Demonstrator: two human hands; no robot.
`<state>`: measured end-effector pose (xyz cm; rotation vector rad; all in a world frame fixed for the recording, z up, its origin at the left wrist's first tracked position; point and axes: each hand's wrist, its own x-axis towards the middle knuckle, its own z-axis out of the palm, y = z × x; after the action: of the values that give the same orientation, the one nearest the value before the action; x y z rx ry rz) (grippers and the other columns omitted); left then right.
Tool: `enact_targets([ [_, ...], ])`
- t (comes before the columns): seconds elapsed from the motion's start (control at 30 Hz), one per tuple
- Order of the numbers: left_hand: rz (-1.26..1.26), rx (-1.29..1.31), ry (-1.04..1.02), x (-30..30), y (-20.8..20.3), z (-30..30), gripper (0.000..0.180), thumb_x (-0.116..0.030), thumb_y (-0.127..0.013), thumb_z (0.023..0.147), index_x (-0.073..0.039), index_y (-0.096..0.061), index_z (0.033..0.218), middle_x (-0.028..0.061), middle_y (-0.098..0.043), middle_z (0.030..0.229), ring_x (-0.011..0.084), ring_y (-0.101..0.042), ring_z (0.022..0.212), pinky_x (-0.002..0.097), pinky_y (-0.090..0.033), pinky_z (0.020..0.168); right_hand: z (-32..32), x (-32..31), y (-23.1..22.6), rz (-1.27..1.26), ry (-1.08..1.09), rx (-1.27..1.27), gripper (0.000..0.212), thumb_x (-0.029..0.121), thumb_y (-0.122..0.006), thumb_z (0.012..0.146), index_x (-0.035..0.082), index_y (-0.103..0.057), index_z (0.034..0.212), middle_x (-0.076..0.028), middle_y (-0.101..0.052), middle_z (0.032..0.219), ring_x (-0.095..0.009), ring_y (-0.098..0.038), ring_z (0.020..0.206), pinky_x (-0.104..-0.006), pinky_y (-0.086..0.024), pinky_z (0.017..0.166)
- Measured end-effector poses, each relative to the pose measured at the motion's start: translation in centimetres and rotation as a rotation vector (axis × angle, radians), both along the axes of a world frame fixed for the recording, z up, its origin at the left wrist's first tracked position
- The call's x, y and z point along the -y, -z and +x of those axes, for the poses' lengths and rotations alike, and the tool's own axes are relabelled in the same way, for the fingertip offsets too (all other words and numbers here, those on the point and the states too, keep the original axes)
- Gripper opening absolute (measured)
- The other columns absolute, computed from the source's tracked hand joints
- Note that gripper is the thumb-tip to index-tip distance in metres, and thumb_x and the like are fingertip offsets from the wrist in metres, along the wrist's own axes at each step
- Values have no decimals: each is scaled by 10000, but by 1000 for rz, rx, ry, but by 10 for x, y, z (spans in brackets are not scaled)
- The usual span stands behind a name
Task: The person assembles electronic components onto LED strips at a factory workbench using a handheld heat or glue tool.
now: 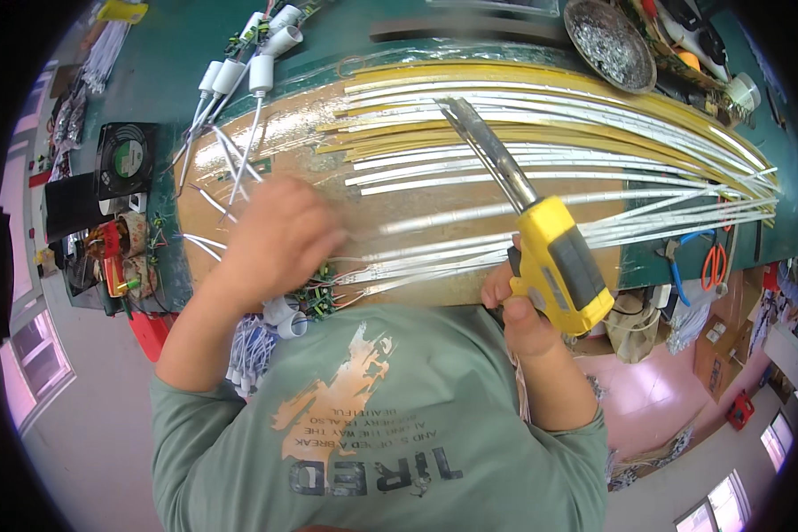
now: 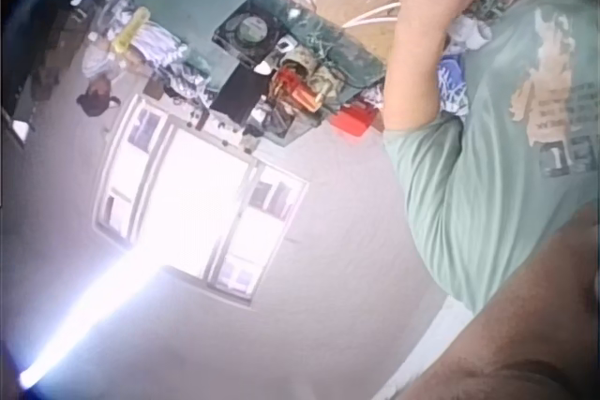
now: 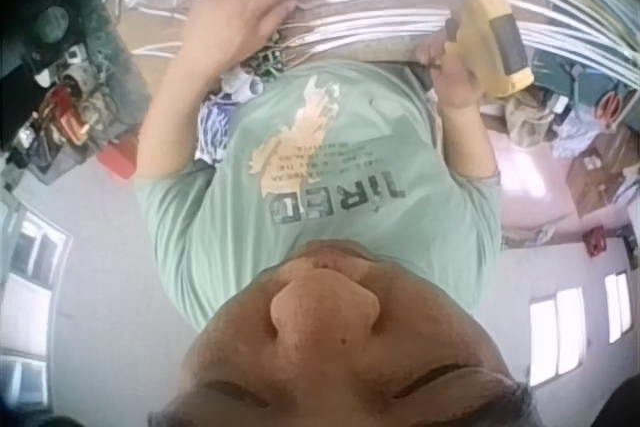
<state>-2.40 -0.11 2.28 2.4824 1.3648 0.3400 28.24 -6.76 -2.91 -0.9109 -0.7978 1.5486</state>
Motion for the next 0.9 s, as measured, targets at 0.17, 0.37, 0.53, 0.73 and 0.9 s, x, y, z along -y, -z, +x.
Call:
enact_targets([
  [0.17,-163,144,230,-3,-8,0,165,-239,-692,820,-77,-667,837,81,-615,869,307,-586,917,434,-467,820,2,0,0,-31,15,16,809,418,-812,789,2,-402,1350,-18,-487,714,-152,-505,616,-301,-452,553],
  [0.37,133,191,-479,-75,1,-23,322,-242,-728,827,-26,-673,1059,153,-674,1060,324,-639,1014,410,-505,880,2,1,5,-5,22,8,792,396,-805,807,-11,-402,1355,-24,-519,728,-156,-533,621,-308,-467,560],
  [0.53,59,22,-732,-132,7,-40,442,-265,-711,817,-44,-609,1186,158,-660,1085,359,-630,1011,445,-505,888,1,3,7,-4,30,-22,776,365,-800,813,-8,-394,1359,-28,-519,724,-162,-536,620,-314,-472,567],
  [0.73,163,131,-470,-102,-10,-36,409,-110,-669,780,-63,-611,1182,154,-642,1109,341,-611,1041,428,-494,901,2,5,11,38,48,8,751,342,-776,833,-12,-385,1368,-28,-512,744,-157,-527,637,-308,-470,581],
  [0.9,-48,-41,-18,-47,-25,-36,414,-20,-642,759,-78,-617,1168,133,-630,1131,352,-584,1059,430,-470,923,2,3,3,-7,12,10,763,359,-773,835,-10,-380,1374,-23,-508,757,-151,-517,643,-300,-457,577],
])
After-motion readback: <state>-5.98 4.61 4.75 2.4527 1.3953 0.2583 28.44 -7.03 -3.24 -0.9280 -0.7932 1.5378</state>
